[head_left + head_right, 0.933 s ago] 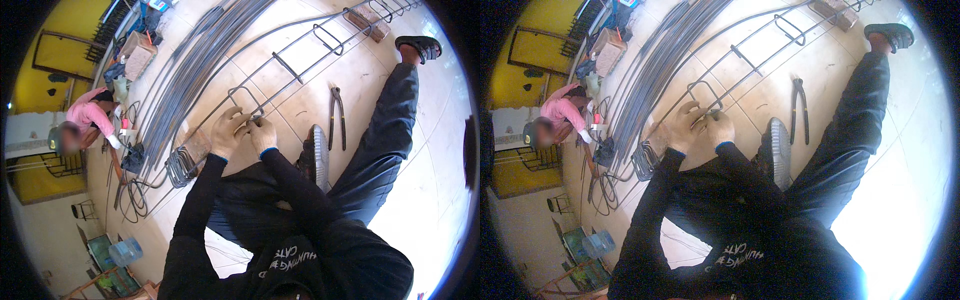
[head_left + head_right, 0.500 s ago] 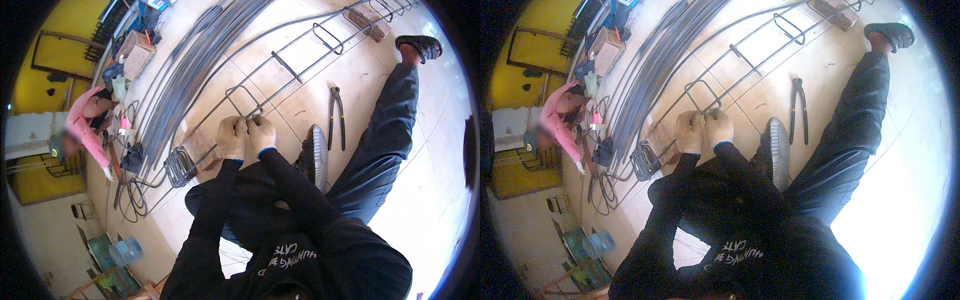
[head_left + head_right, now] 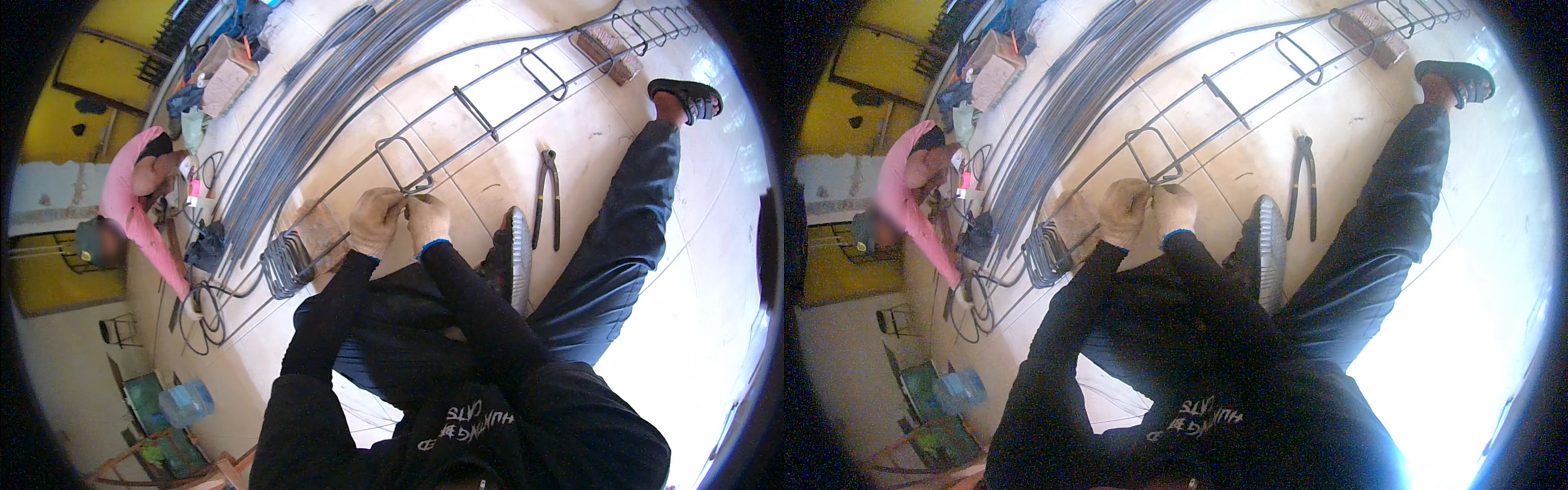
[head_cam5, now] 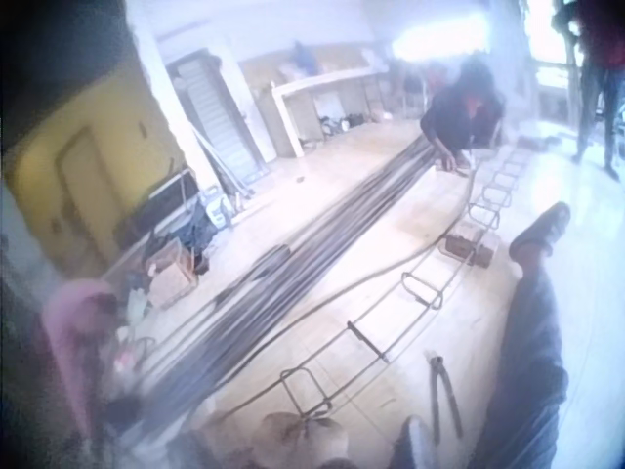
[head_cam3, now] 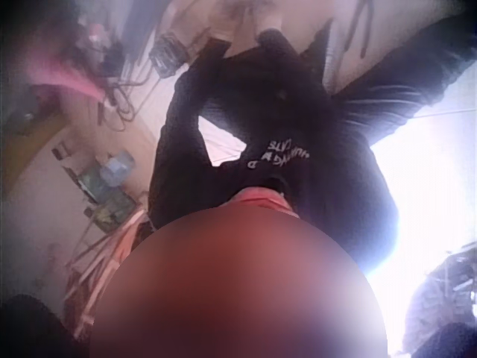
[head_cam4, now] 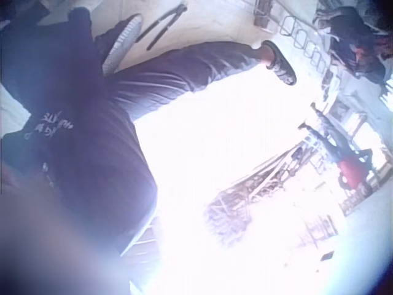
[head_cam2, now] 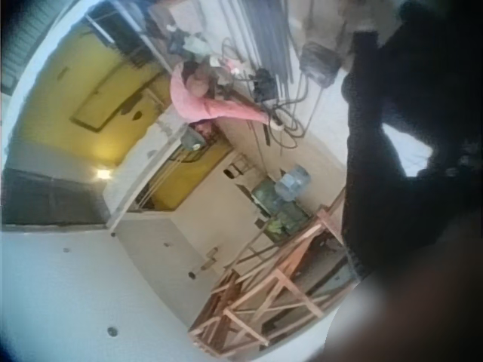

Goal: The person assembles a metal ladder-like frame by tying thin wire around the intersections of the rungs and side rails. They use pliers to twist and secure the wire, working along the length of the frame on the floor.

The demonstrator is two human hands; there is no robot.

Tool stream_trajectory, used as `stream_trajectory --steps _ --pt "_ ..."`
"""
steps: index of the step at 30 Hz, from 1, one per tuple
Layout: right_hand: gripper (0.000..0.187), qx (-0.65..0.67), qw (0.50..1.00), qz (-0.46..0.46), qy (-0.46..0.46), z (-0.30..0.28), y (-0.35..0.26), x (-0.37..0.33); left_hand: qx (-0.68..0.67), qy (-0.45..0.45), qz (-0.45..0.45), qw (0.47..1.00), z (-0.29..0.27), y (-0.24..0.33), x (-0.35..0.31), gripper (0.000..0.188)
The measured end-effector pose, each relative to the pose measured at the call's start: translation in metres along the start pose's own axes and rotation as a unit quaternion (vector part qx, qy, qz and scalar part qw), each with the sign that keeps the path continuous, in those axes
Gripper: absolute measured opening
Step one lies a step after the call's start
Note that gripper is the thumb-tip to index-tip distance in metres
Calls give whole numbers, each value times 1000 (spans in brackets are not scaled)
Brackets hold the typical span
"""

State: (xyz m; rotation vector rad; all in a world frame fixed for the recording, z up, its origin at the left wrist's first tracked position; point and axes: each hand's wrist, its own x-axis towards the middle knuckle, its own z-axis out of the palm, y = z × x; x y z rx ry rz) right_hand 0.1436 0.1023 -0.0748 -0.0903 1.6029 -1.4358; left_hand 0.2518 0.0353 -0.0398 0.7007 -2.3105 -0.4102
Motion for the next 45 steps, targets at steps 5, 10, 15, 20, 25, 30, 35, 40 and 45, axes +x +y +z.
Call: stream_trajectory --steps 5,10,15,20,25,30,35,40,45 --pt "24 17 1000 -1 -18 -5 -16 -12 -12 -3 33 999 -1 -3 2 17" --pt "28 -53 996 -17 -68 -22 -26 -15 -30 2 40 999 -3 -2 1 17" --pt "32 7 993 26 -114 -34 -38 -21 -9 7 19 1000 1 0 -2 17" --pt "35 26 988 59 -144 -44 -48 -34 6 11 33 999 0 1 -4 17" --pt "34 -54 992 -9 -114 -40 -43 -28 -10 23 42 999 -1 3 1 18" --pt "31 -156 975 -127 -99 -39 -42 -16 -12 28 -15 999 9 -3 -9 21" --pt "31 -100 985 -28 -137 -39 -56 -12 32 -21 22 999 28 -34 -26 23" --pt "27 -168 960 -134 -178 -35 -70 -2 44 102 86 990 38 -30 -26 12" --pt "37 -305 934 -141 -124 -23 -76 11 61 146 -27 987 24 23 -29 29"
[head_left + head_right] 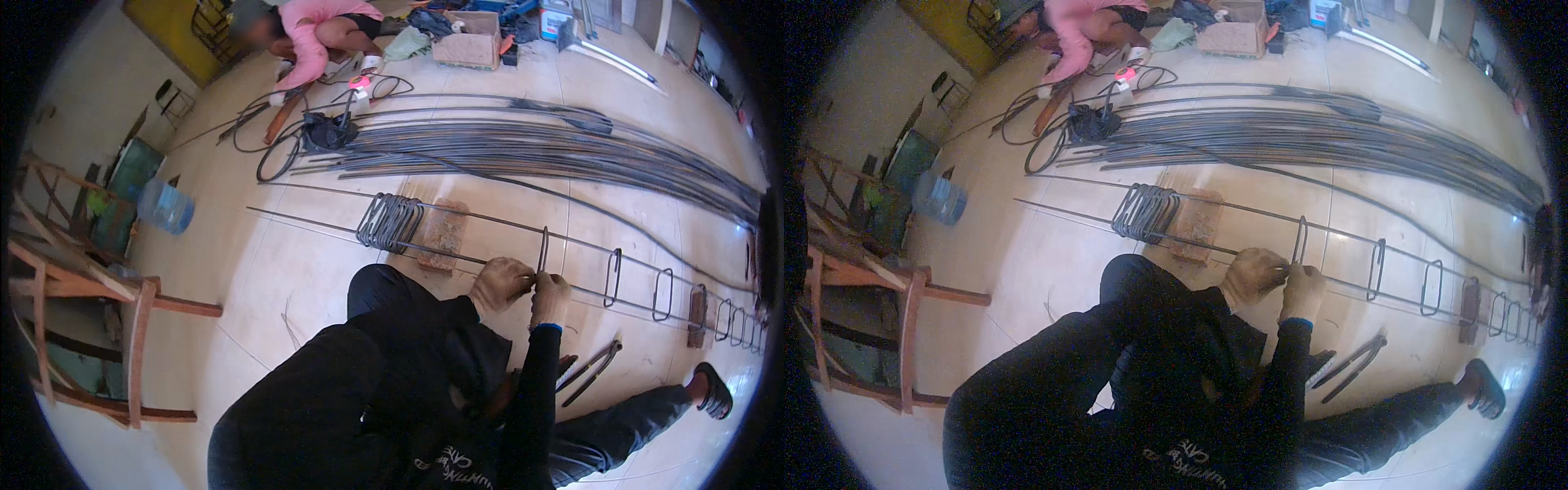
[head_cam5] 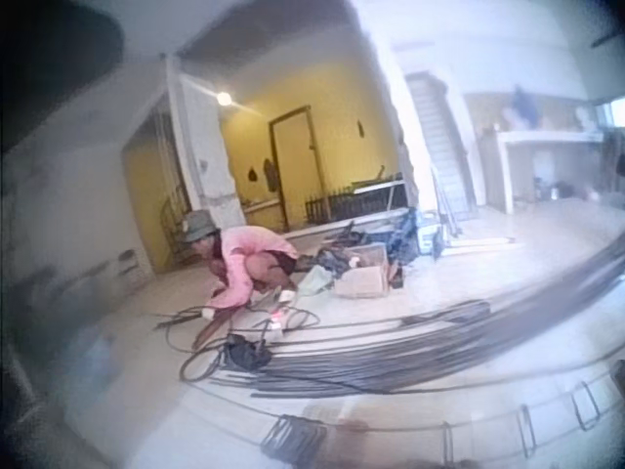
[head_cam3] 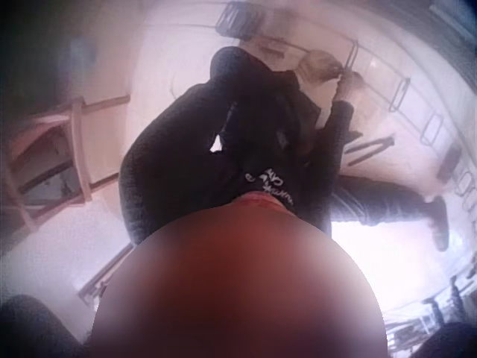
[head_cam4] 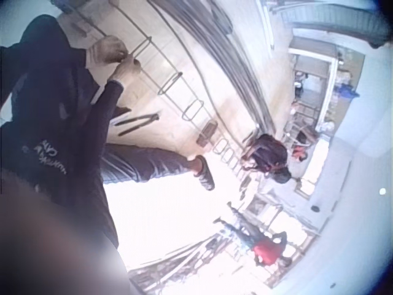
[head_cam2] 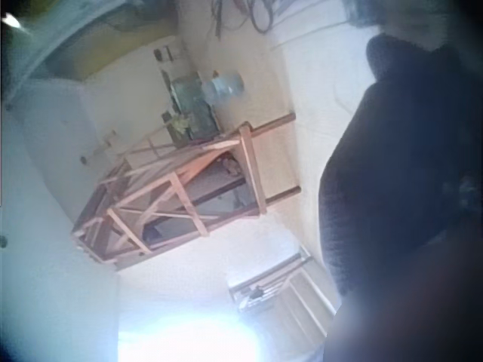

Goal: The person assembles a metal ladder-like frame by tying thin wire around the intersections of the rungs and side rails. They use pliers to twist and secure the wire, working along the length of the frame on the floor.

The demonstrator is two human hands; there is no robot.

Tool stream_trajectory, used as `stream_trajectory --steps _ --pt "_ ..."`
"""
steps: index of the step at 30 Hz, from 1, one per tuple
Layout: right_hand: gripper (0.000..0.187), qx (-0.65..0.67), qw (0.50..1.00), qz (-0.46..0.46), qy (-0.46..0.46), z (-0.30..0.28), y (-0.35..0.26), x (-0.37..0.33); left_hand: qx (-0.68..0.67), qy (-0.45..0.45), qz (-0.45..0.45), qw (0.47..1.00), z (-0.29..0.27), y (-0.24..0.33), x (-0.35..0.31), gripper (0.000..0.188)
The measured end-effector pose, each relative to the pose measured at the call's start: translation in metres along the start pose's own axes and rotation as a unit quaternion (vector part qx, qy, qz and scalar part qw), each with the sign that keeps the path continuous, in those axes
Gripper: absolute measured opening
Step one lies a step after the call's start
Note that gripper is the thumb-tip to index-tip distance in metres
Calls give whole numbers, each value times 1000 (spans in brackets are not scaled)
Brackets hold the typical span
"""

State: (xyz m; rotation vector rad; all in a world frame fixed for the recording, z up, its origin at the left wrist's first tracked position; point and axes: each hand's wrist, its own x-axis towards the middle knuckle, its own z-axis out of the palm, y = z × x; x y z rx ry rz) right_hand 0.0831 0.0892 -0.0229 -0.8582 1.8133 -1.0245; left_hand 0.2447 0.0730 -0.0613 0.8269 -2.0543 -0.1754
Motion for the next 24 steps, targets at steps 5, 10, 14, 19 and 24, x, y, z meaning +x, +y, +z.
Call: stream_trajectory --steps 5,10,14,19,24 --pt "39 -113 987 -106 39 0 -2 -9 -51 -56 -55 996 -26 17 14 34" --pt "39 -250 953 -154 68 3 -25 -24 39 -171 -170 970 -26 21 37 19" --pt "37 -339 927 -159 36 -5 -44 -31 128 -223 -178 950 -20 24 53 15" --pt "40 -223 942 -222 119 -10 -30 -37 181 -222 -179 941 -13 31 58 21" --pt "38 77 992 87 -46 -11 19 -43 123 -137 -185 965 -14 37 60 29"
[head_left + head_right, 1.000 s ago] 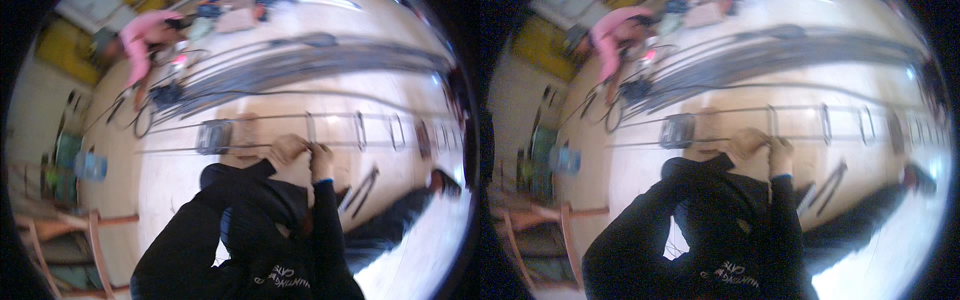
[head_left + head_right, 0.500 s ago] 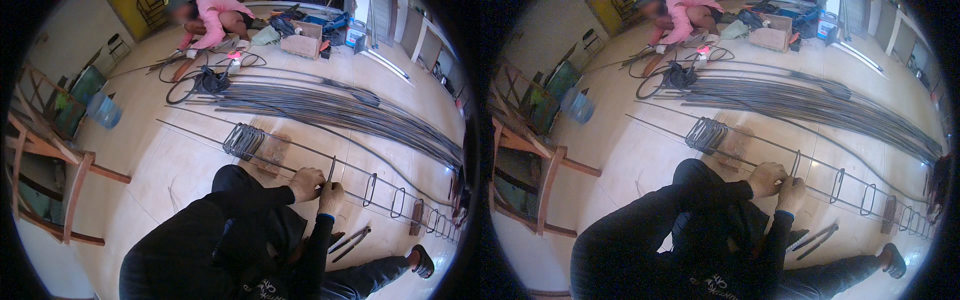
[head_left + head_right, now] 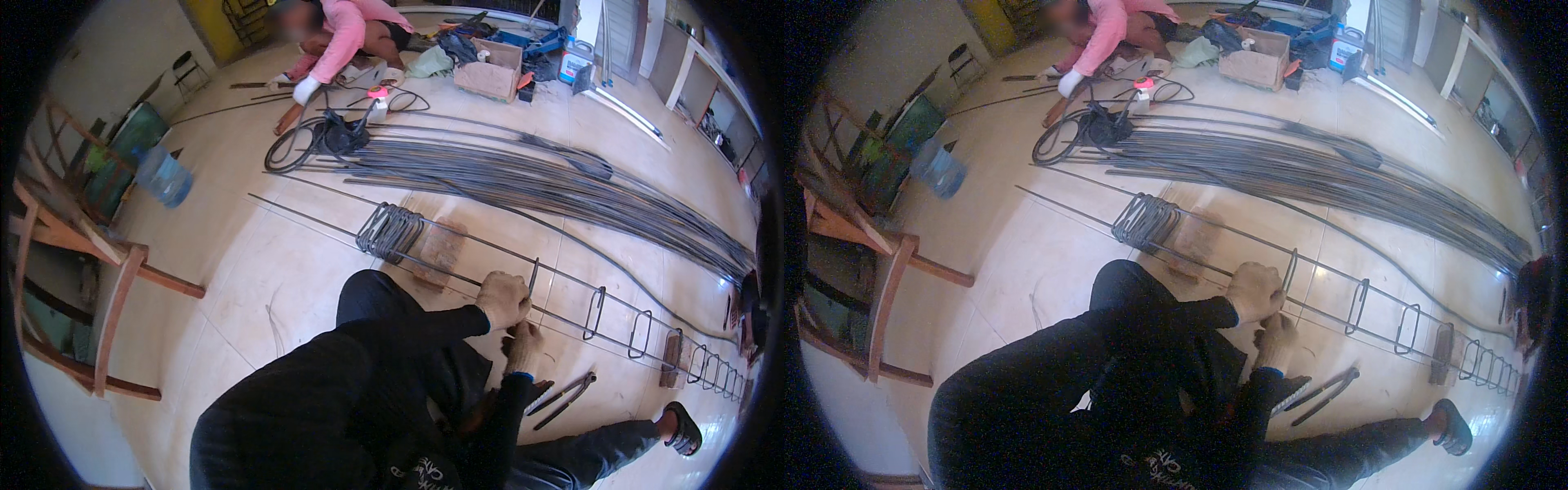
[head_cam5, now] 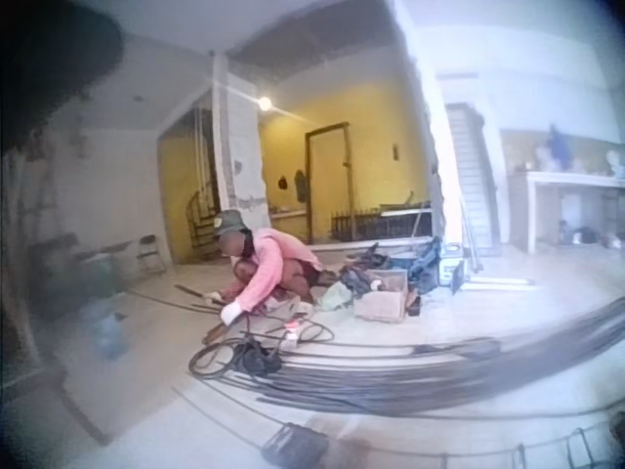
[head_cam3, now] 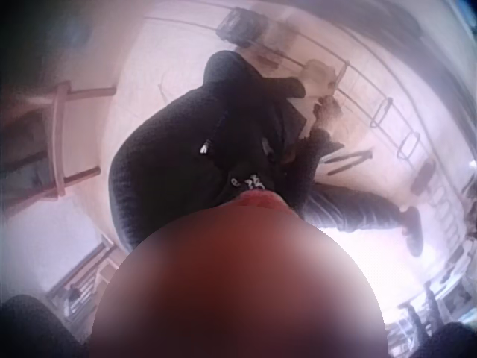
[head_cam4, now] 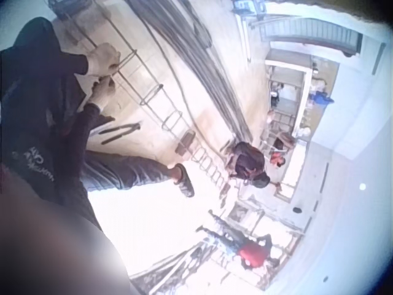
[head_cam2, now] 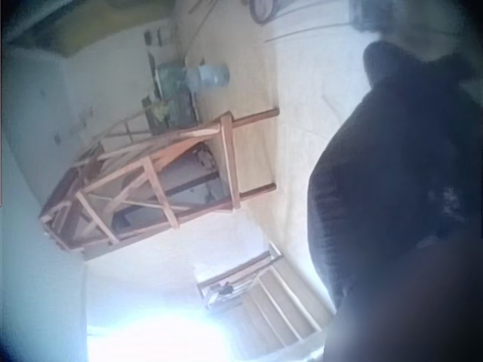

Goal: The person assembles a metal ladder-like frame by tying thin wire around the intersections of the rungs and side rails. They use pliers to twist and secure the wire, working along the length of the frame on the floor.

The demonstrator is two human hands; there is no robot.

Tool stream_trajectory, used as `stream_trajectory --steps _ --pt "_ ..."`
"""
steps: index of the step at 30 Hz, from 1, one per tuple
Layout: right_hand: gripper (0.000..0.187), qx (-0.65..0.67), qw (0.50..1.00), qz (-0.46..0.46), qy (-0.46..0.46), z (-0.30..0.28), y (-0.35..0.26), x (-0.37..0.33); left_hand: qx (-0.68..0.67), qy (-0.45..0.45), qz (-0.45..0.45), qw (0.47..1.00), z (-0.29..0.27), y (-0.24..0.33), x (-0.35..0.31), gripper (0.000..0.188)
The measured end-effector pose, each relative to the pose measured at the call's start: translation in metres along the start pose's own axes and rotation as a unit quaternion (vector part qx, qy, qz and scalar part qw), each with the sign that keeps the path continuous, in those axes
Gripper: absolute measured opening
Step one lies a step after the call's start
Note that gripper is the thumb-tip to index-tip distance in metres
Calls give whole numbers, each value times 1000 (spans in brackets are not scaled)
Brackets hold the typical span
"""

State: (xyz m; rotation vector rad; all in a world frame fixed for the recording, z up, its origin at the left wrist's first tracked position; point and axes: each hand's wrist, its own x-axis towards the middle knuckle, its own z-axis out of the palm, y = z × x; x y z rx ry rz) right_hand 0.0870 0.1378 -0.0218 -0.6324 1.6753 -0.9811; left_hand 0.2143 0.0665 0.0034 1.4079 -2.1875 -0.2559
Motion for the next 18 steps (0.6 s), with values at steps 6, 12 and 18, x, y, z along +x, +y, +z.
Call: stream_trajectory --steps 6,12,18 --pt "25 228 969 -68 -72 36 34 9 28 -126 -48 991 -3 -1 13 39" --pt "17 300 954 -6 19 40 26 10 -150 -120 -140 971 14 -24 7 37" --pt "28 -195 937 -217 194 17 -7 19 -164 13 -57 985 28 -20 -5 18"
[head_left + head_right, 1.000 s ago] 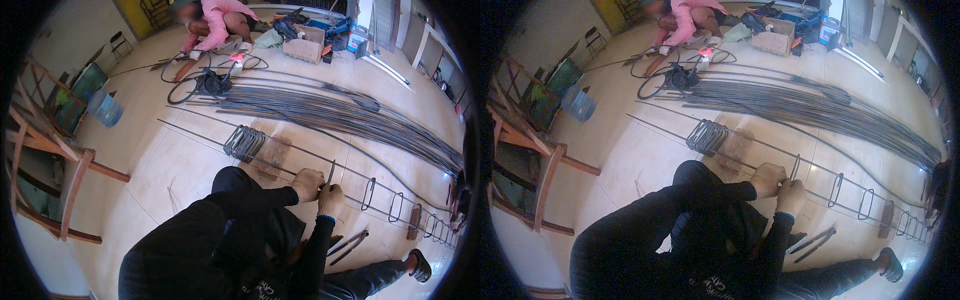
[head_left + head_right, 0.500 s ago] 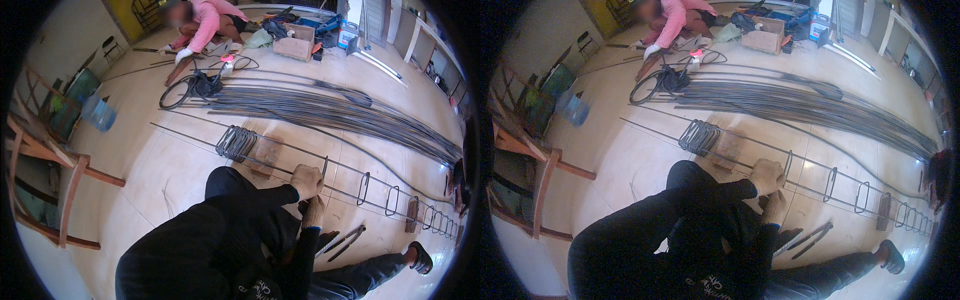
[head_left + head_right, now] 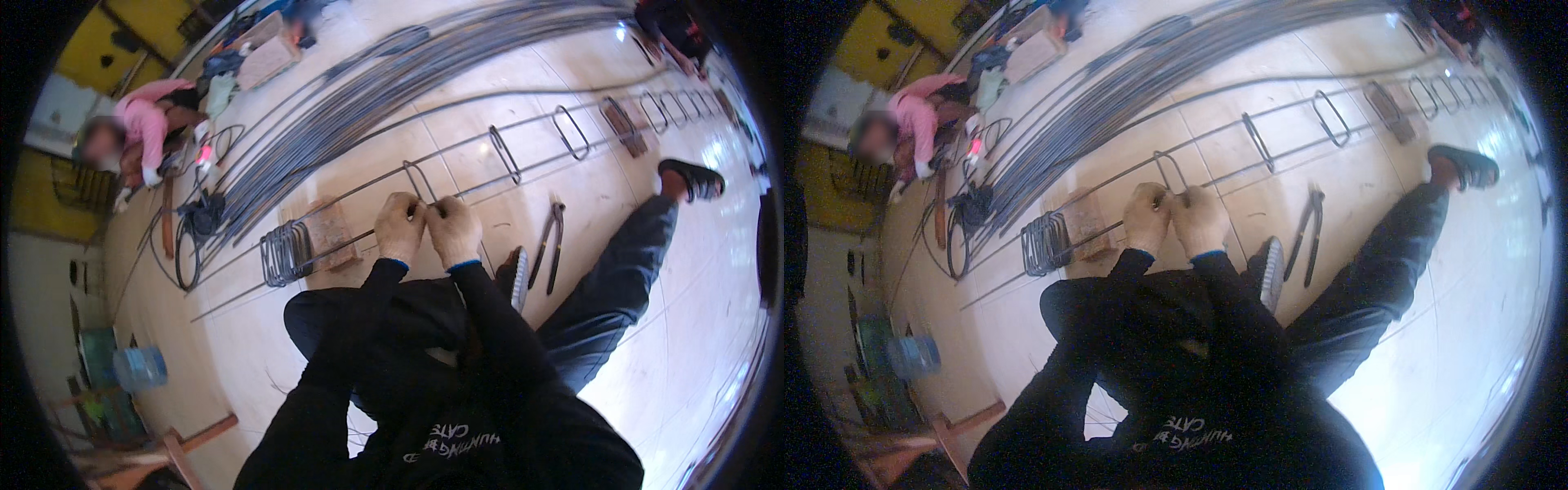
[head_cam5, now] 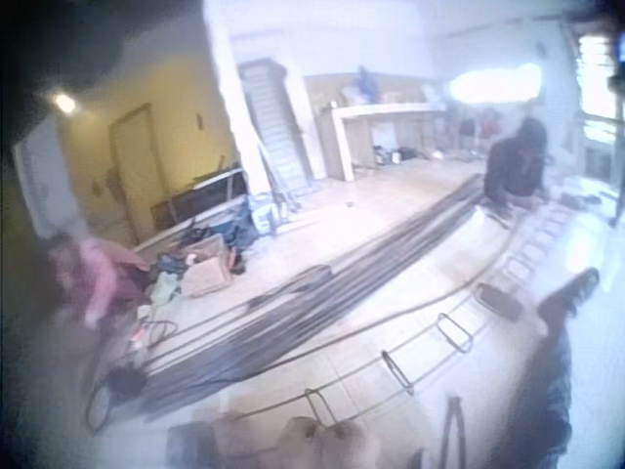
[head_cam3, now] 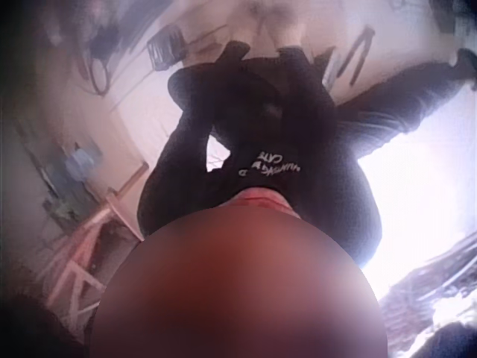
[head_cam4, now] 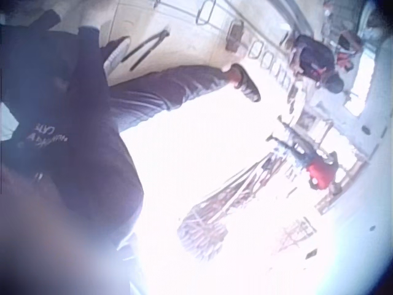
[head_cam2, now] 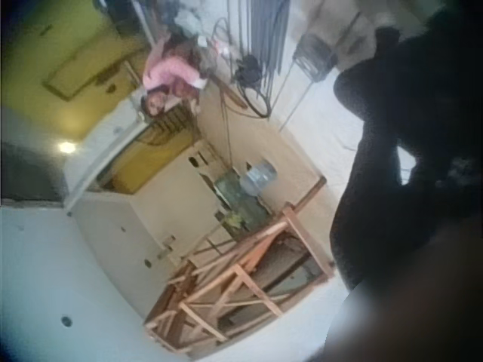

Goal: The person assembles a metal ladder-like frame by tying thin wire around the intersections of the rungs and side rails. They use pliers to twist and secure the wire, working along the length of the frame on the floor.

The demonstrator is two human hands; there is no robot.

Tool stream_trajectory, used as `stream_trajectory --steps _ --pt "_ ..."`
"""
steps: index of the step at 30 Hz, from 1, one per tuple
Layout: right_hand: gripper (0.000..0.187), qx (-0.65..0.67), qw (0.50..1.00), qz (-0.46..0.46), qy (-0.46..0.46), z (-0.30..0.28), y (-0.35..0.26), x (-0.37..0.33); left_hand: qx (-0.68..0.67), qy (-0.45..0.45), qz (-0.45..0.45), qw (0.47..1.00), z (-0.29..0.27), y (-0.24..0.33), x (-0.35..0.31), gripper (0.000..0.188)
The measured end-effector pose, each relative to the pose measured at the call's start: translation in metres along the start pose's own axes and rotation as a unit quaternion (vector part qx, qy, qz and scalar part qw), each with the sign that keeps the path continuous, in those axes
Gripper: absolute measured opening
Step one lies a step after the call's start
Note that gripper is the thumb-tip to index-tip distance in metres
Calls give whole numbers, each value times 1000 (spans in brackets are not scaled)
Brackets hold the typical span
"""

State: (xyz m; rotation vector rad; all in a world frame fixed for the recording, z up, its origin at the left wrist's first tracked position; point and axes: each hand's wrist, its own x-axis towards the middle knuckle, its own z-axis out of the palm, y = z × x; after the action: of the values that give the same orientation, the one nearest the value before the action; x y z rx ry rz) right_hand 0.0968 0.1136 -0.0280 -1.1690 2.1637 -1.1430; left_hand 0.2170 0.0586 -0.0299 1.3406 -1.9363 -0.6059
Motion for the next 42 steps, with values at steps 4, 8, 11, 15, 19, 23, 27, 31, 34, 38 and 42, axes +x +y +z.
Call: stream_trajectory --steps 4,8,11,15,19,23,27,31,34,38,42 --pt "28 -111 989 -83 -51 -17 -18 19 -46 85 18 995 8 6 -3 10" --pt "20 -128 981 -103 -107 -31 -24 29 -20 76 78 994 10 -9 -12 12" --pt "16 -133 981 -88 -109 -28 -30 32 1 89 106 990 21 -33 -24 11" --pt "17 -116 980 -111 -118 -21 -47 23 100 102 126 982 41 -54 -28 14" --pt "27 -108 976 -109 -156 -51 -34 18 34 129 200 971 33 -42 -38 17" --pt "77 -188 944 -242 126 -88 -4 33 85 88 176 977 8 -17 -42 25" --pt "110 -207 961 -182 9 -86 0 58 59 78 106 990 5 -1 -36 22" --pt "119 -289 949 -116 -47 -63 -8 57 64 77 128 987 6 -3 -33 21" --pt "125 -297 952 -67 -41 -59 -9 50 56 63 124 989 5 -5 -34 21" --pt "130 -302 949 -57 -67 -66 -9 54 67 90 126 986 8 -6 -37 21" --pt "138 -328 941 -48 -74 -69 -15 61 49 78 121 988 8 -7 -34 20"
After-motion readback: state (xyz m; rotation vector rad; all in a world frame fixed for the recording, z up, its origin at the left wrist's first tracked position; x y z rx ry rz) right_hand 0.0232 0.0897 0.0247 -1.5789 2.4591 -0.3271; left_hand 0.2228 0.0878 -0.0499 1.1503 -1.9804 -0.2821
